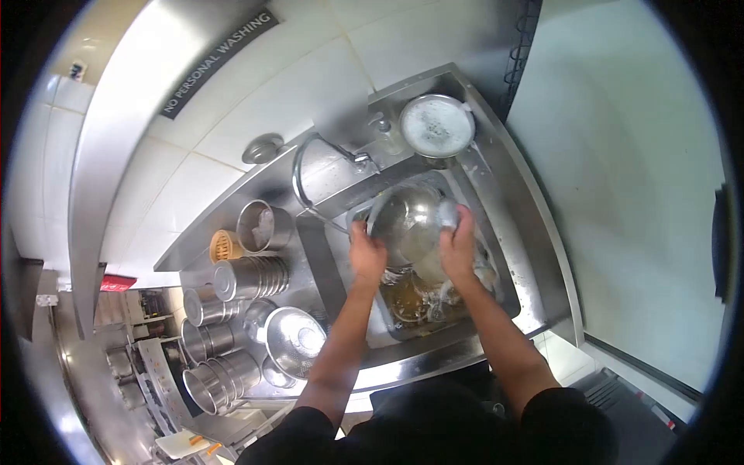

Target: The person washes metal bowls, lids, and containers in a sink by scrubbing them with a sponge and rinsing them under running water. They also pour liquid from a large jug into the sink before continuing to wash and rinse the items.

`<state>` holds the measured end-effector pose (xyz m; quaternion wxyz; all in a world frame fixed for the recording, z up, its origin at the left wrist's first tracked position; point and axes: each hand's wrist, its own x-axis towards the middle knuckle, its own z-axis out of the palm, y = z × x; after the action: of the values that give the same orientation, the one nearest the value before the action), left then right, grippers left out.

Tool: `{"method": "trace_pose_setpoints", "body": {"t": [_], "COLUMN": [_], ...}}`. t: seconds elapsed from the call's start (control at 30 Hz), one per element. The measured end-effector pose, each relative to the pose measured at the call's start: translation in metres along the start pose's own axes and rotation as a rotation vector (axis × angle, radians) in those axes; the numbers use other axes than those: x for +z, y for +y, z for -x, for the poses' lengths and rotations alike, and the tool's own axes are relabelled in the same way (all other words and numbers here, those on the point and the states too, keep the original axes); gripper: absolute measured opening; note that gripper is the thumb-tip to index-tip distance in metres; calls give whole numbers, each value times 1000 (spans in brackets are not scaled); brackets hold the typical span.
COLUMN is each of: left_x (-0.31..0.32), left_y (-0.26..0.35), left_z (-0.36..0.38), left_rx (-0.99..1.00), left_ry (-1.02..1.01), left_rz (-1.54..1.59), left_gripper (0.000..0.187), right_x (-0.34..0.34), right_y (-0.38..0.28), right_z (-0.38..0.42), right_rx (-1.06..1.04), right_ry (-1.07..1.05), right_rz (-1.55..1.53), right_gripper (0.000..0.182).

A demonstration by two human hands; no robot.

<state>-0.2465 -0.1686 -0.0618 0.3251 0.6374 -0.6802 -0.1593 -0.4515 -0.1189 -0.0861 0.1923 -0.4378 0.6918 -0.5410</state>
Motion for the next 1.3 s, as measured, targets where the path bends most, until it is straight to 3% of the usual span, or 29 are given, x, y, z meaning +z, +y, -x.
{"method": "trace_pose_setpoints", "body": {"t": [0.03, 0.17, 0.23, 0.27, 0.37, 0.43, 0.5, 0.57, 0.63, 0.7, 0.8, 0.87, 0.93, 1.07, 1.1, 1.13, 1.2, 1.27, 1.3], "left_x": [-15, -39, -45, -48, -49, -47, -56, -78, -70, -66, -60, -54, -53, -39, -28, -35, -57, -48, -45], "left_y": [2, -15, -12, -11, -49, -82, -88, -73, -85, -83, -61, -57, -56, -86, -106, -96, -60, -68, -71], "left_z": [-5, -13, -11, -12, -26, -28, -27, -21, -16, -2, 12, 11, 14, 16, 14, 12, 12, 13, 14], "left_rx": [-201, -659, -629, -613, -875, -806, -746, -707, -756, -785, -804, -845, -901, -1033, -1127, -1058, -922, -746, -660], "left_ry": [-114, -419, -381, -363, -368, -347, -308, -260, -434, -576, -706, -762, -674, -427, -439, -391, -305, -353, -376], "left_rz": [85, 592, 625, 644, 1065, 772, 598, 546, 503, 537, 730, 859, 1083, 1250, 958, 888, 737, 688, 660], "left_gripper": [38, 40, 41, 43, 51, 54, 57, 60, 63, 65, 68, 73, 76, 81, 73, 68, 59, 57, 57], "right_x": [13, 75, 113, 131, 144, 120, 90, 55, 36, 33, 78, 108, 126, 97, 77, 64, 85, 73, 78], "right_y": [-10, -47, -59, -67, -86, -113, -107, -73, -61, -81, -82, -65, -75, -105, -120, -124, -15, 10, -3], "right_z": [-6, -25, -27, -18, 9, 19, 27, 31, -6, -44, -53, -20, 15, 37, 30, 26, 32, -7, -23], "right_rx": [-35, -151, -172, -156, -83, -15, -148, -524, -600, -550, -426, -652, -404, -317, -309, -303, -372, -722, -668], "right_ry": [-40, -168, -166, -291, -708, -1023, -1145, -972, -835, -766, -743, -550, -668, -1089, -1168, -1246, -1061, -648, -646], "right_rz": [39, 182, 220, 168, 116, 189, 400, 697, 964, 963, 784, 628, 391, 380, 427, 472, 861, 887, 819], "right_gripper": [49, 38, 35, 33, 26, 22, 21, 17, 18, 32, 41, 36, 38, 37, 36, 34, 26, 28, 29]}}
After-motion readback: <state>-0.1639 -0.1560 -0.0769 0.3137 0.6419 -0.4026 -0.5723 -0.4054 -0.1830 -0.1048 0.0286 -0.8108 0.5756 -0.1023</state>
